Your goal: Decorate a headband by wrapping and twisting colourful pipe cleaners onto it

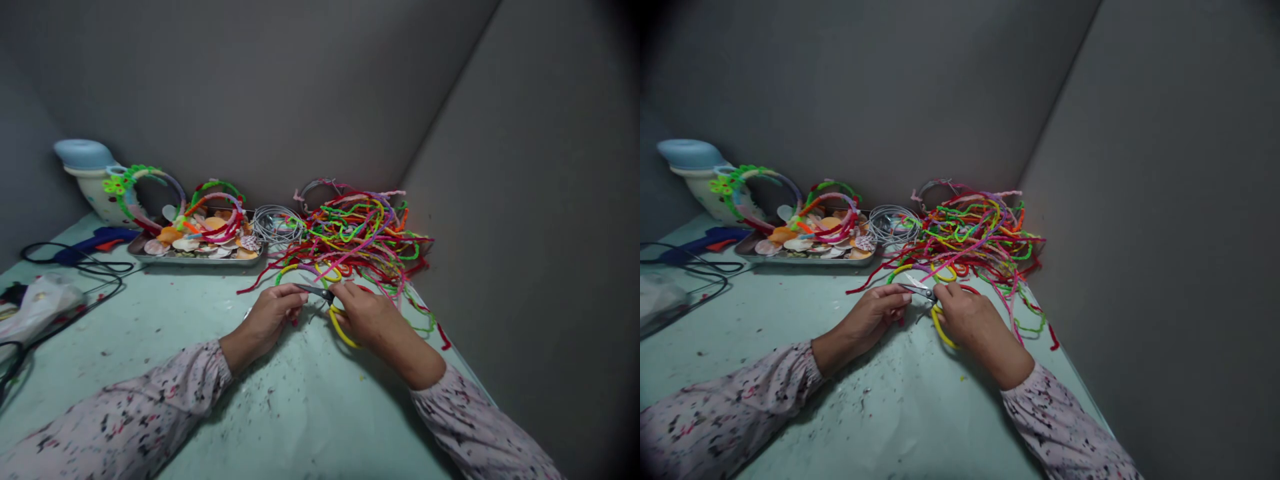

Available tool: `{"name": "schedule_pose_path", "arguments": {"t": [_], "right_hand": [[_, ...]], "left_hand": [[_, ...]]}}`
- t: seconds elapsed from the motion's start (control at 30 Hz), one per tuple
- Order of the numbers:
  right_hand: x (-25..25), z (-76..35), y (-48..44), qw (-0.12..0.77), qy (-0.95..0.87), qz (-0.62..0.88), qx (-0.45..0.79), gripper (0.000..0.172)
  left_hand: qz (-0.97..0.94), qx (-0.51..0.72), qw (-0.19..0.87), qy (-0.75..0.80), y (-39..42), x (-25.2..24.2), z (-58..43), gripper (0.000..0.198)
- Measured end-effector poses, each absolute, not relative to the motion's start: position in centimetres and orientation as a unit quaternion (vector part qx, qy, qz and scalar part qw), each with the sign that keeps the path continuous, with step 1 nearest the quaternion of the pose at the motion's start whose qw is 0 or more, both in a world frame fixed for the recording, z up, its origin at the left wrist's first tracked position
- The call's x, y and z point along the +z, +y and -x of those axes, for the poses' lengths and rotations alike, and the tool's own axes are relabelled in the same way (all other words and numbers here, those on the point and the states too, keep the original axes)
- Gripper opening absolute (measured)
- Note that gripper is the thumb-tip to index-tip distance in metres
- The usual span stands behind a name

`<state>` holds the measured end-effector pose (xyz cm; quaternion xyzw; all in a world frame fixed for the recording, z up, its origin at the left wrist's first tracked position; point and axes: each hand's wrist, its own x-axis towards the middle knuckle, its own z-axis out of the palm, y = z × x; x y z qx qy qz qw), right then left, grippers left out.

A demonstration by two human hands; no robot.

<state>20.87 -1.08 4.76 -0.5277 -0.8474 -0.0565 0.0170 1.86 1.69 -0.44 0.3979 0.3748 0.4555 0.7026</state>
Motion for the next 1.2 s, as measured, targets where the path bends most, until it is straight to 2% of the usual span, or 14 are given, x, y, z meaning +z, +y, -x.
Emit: {"name": "schedule_pose_path", "arguments": {"t": [0.47,0.7,0.87,0.97,1.1,1.2], "right_hand": [[4.0,-21.4,-0.9,0.036,-0.849,0.522,-0.075,0.025],[3.3,-22.0,-0.1,0.186,-0.838,0.511,0.033,0.031],[3.6,-22.4,0.3,0.247,-0.821,0.514,0.019,0.038],[3.8,-22.5,0.1,0.233,-0.819,0.524,0.002,0.045],[4.1,-22.0,-0.4,0.175,-0.827,0.533,-0.013,0.043],[4.1,-21.5,-0.6,0.13,-0.832,0.539,-0.037,0.043]], "left_hand": [[-0.388,0.459,0.703,0.38,1.8,-0.4,-1.9,0.014],[-0.372,0.464,0.698,0.399,1.7,0.0,-1.9,0.027],[-0.368,0.463,0.704,0.393,1.8,-0.1,-1.9,0.026],[-0.369,0.464,0.707,0.387,1.9,-0.2,-1.8,0.027],[-0.371,0.467,0.708,0.377,1.8,-0.3,-1.8,0.031],[-0.37,0.469,0.711,0.371,1.7,-0.2,-1.8,0.024]]}}
